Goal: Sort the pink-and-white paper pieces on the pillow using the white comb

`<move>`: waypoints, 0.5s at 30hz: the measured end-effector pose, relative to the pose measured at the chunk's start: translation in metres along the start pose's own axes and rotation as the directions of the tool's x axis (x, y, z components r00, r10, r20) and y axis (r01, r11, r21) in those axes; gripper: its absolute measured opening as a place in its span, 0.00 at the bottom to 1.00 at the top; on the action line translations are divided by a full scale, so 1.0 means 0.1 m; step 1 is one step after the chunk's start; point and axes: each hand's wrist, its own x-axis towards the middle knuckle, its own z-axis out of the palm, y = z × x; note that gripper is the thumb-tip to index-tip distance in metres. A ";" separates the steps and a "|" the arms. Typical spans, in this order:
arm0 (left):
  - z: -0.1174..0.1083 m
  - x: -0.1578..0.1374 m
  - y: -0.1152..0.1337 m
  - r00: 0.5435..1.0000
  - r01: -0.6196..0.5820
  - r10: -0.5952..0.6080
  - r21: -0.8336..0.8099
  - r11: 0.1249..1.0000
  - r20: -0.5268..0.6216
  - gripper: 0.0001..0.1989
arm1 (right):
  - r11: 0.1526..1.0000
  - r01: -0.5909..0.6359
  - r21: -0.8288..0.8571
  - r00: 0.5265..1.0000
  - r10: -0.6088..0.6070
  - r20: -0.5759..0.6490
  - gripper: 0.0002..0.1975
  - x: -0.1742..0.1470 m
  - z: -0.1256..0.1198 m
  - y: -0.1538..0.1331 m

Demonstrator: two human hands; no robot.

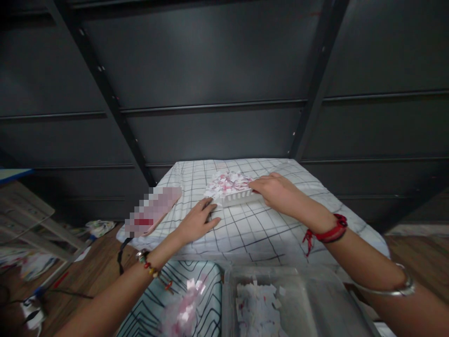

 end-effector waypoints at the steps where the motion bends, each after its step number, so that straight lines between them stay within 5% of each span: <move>1: 0.00 0.00 0.00 1.000 -0.001 0.001 0.002 1.000 -0.002 0.21 | 1.000 0.006 0.008 1.000 -0.006 0.010 0.12 -0.01 -0.03 0.03; 8: -0.01 0.01 0.01 0.999 0.023 -0.024 0.014 1.000 0.033 0.23 | 0.997 -0.072 -0.033 0.996 0.071 -0.047 0.12 0.02 -0.07 0.04; 15: -0.03 -0.01 0.03 0.999 0.027 -0.027 0.014 1.000 0.025 0.22 | 0.999 -0.016 -0.036 0.999 0.017 0.040 0.15 0.04 -0.02 0.01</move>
